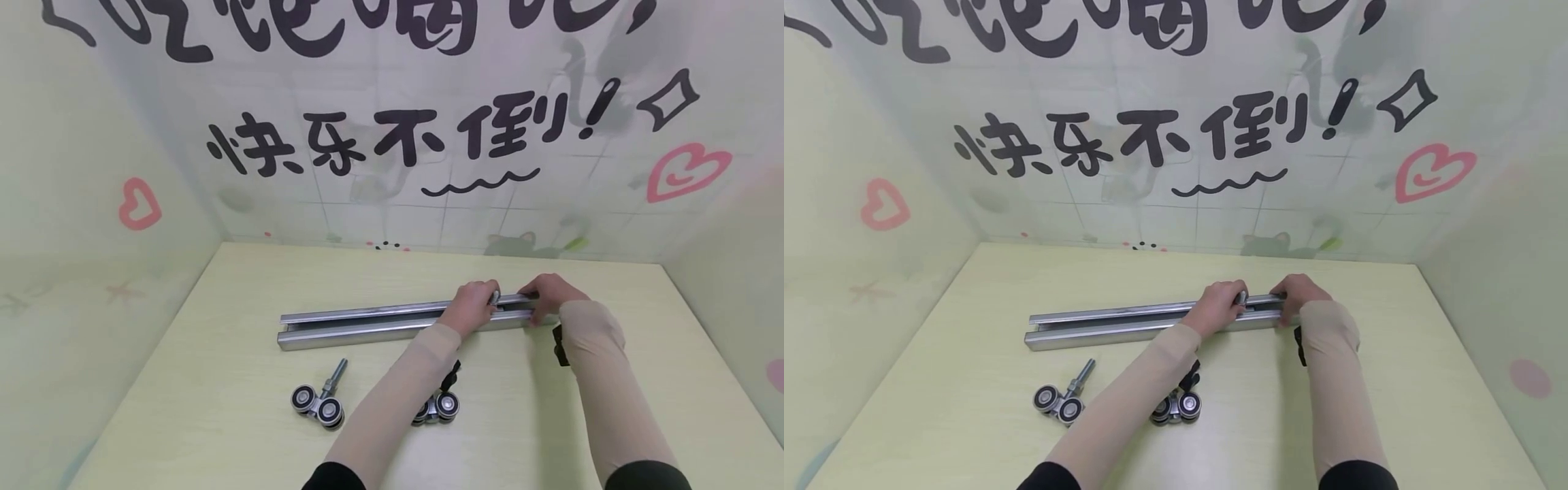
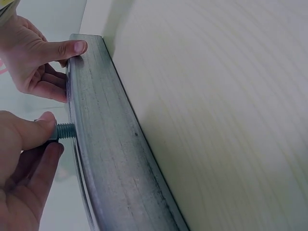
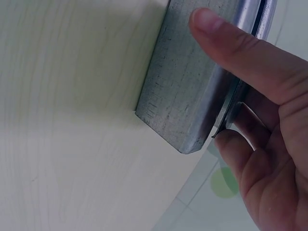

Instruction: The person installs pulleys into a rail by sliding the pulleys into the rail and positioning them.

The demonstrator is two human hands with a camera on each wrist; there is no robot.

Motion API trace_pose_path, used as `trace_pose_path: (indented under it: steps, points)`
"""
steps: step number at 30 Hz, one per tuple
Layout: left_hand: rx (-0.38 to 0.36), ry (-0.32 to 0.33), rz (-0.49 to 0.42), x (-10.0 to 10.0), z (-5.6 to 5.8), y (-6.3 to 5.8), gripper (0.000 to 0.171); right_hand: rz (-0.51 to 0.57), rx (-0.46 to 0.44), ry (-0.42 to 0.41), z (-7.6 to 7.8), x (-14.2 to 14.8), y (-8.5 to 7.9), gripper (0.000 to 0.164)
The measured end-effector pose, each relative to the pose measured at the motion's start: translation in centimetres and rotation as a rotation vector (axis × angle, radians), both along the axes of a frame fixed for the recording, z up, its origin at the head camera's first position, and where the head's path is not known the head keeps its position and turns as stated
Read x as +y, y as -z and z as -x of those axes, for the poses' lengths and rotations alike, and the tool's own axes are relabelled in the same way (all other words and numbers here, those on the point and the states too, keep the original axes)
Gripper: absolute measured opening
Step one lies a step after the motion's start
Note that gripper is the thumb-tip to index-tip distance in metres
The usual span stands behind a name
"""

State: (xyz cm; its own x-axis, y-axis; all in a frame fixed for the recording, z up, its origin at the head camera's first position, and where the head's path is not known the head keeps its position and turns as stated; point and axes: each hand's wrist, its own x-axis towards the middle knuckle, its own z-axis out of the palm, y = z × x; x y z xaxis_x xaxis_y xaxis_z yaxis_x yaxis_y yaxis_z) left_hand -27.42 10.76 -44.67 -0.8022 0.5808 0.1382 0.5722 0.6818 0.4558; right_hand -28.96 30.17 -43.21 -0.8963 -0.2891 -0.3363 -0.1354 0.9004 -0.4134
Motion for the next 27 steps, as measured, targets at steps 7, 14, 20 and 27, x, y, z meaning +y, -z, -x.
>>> trace_pose_path:
  steps: [7, 14, 20, 27]
  points:
    - [0.003, 0.009, -0.002, -0.4, -0.1, 0.0, 0.016, -0.005, 0.004, -0.009, -0.1, -0.1, -0.1, 0.068]
    - [0.007, 0.020, -0.006, -0.9, -0.1, -0.1, 0.015, -0.014, 0.019, -0.016, -0.1, -0.1, -0.1, 0.067]
    - [0.009, 0.034, -0.012, -1.5, 0.0, -0.1, 0.015, -0.010, 0.023, -0.021, -0.1, -0.1, -0.3, 0.068]
    - [-0.009, 0.039, 0.000, -2.2, -0.1, -0.5, 0.015, -0.006, 0.018, -0.019, -0.1, -0.2, -0.3, 0.067]
